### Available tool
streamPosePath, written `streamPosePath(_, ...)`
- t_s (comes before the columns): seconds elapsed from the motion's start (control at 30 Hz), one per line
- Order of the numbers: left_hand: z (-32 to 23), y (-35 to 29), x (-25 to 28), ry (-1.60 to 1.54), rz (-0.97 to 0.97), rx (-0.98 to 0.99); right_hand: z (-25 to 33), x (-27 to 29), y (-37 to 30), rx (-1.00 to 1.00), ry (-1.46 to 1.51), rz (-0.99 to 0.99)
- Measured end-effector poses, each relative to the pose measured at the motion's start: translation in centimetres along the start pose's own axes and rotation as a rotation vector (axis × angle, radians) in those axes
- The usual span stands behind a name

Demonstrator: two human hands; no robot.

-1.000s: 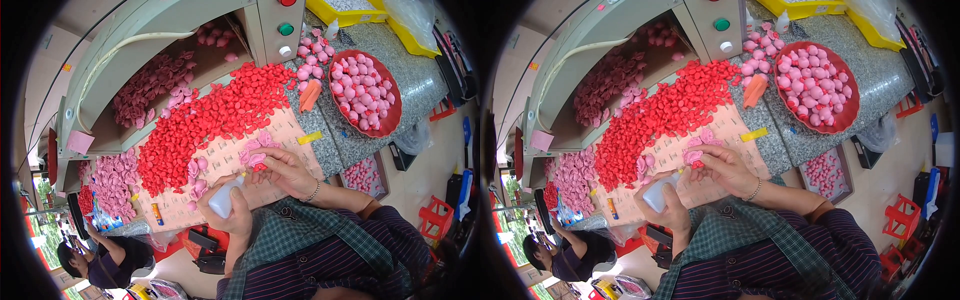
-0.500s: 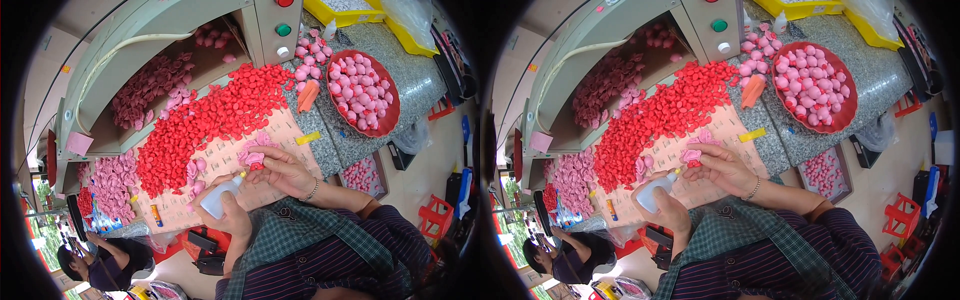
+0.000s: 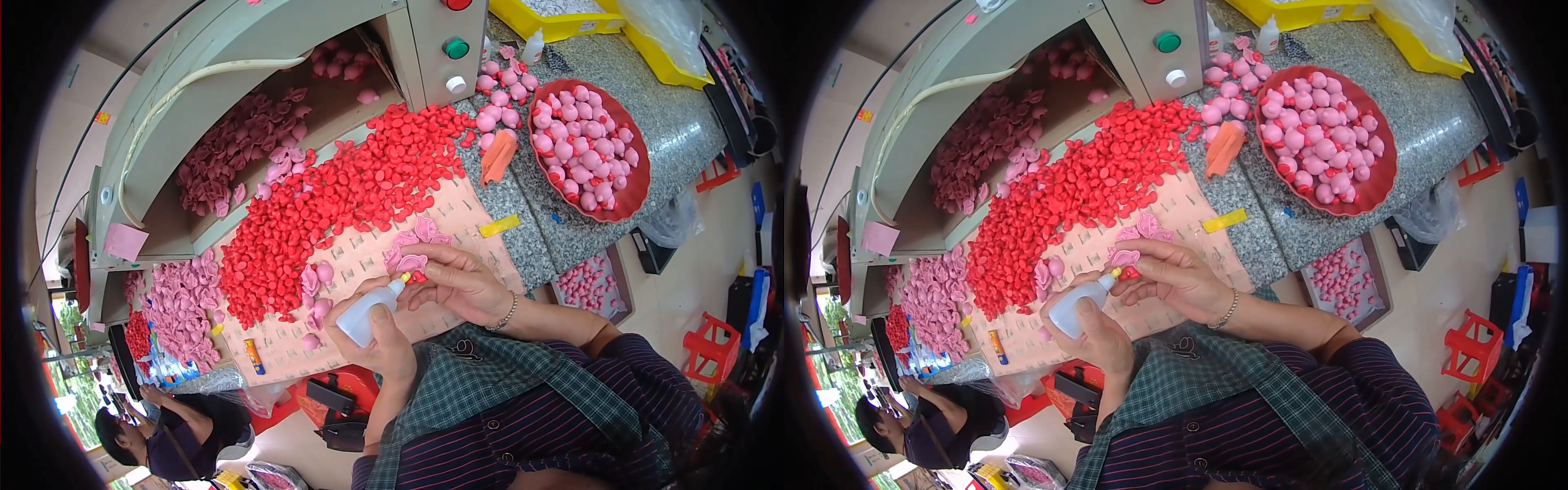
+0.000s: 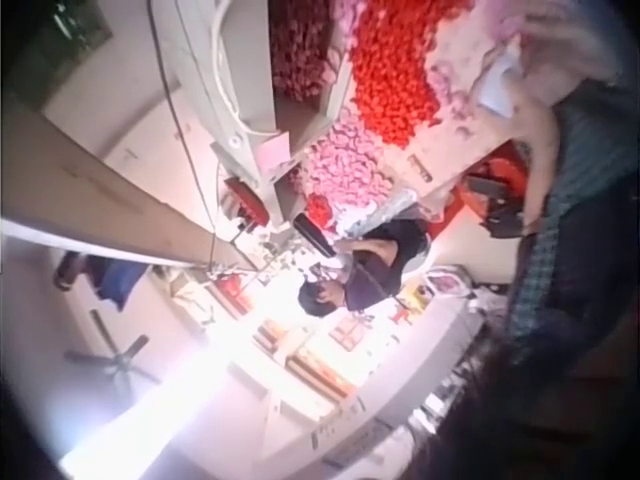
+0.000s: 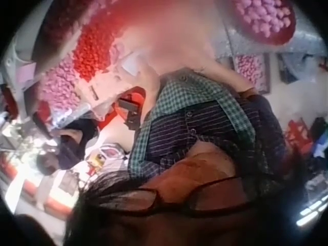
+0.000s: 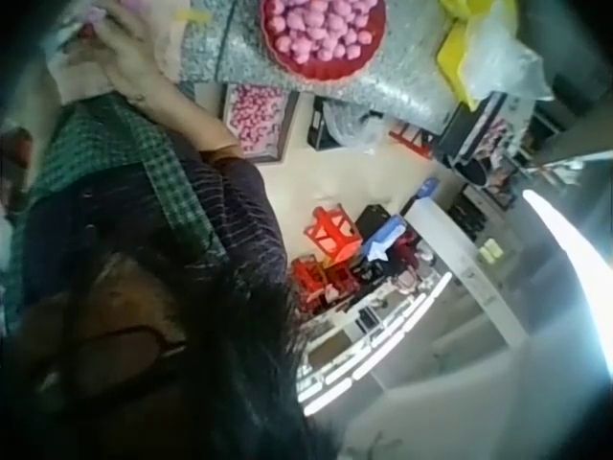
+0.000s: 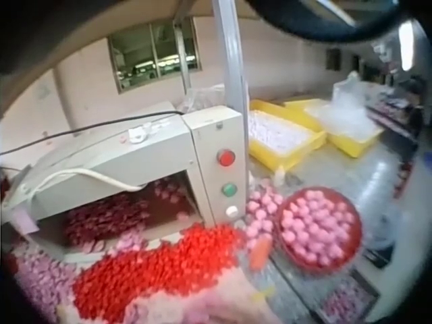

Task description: Assembling small pink plastic components by hand at a factory workbench.

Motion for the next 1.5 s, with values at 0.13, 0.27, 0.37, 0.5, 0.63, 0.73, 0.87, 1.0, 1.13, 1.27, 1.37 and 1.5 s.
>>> streamPosePath(0.13,-0.11,0.06,-0.09,-0.022,0.0,0.0,-0.09,-0.04,0.05,0.005,0.0,0.004)
streamPosePath(0.27,0.16,-0.02,0.11,-0.012,0.008,-0.015,-0.02,-0.14,0.09,0.013,-0.002,0.007)
streamPosePath(0.37,0.21,-0.05,0.12,0.002,0.024,-0.015,-0.06,-0.13,0.01,0.011,-0.007,0.001)
streamPosePath(0.5,-0.02,-0.07,0.08,0.017,0.03,-0.01,-0.18,-0.12,-0.01,0.023,-0.001,0.012)
streamPosePath(0.63,-0.27,-0.09,0.01,0.024,0.04,-0.002,-0.4,0.11,0.01,0.045,-0.046,0.002)
streamPosePath(0.73,-0.04,-0.21,0.21,0.044,0.037,-0.01,-0.45,-0.03,0.02,0.05,-0.034,-0.007)
streamPosePath(0.87,-0.04,-0.09,0.16,0.049,0.04,0.008,-0.29,0.05,0.06,0.034,0.047,0.008)
streamPosePath(1.0,-0.33,-0.04,-0.04,0.028,0.042,0.024,-0.4,0.3,0.0,0.017,0.025,-0.01)
streamPosePath(1.13,-0.21,-0.04,0.06,0.018,0.045,0.007,-0.65,0.35,0.06,0.042,0.02,-0.009)
streamPosePath(1.27,0.09,-0.21,0.33,0.03,0.047,-0.009,-0.68,0.24,0.14,0.057,0.034,-0.009)
streamPosePath(1.37,-0.03,-0.17,0.17,0.04,0.042,-0.011,-0.76,0.39,0.06,0.051,0.034,-0.025)
streamPosePath(1.5,-0.05,-0.18,0.2,0.034,0.038,0.0,-0.74,0.36,0.1,0.058,0.035,-0.023)
Point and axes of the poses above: each hand's wrist, its own y-axis towards the middle knuckle, its own x-axis out of the back of the hand, z = x × y, the point moved 2 cm from there along y, towards the middle knuckle, and after that the axes turned 12 degrees about z, right-handed, at the moved point
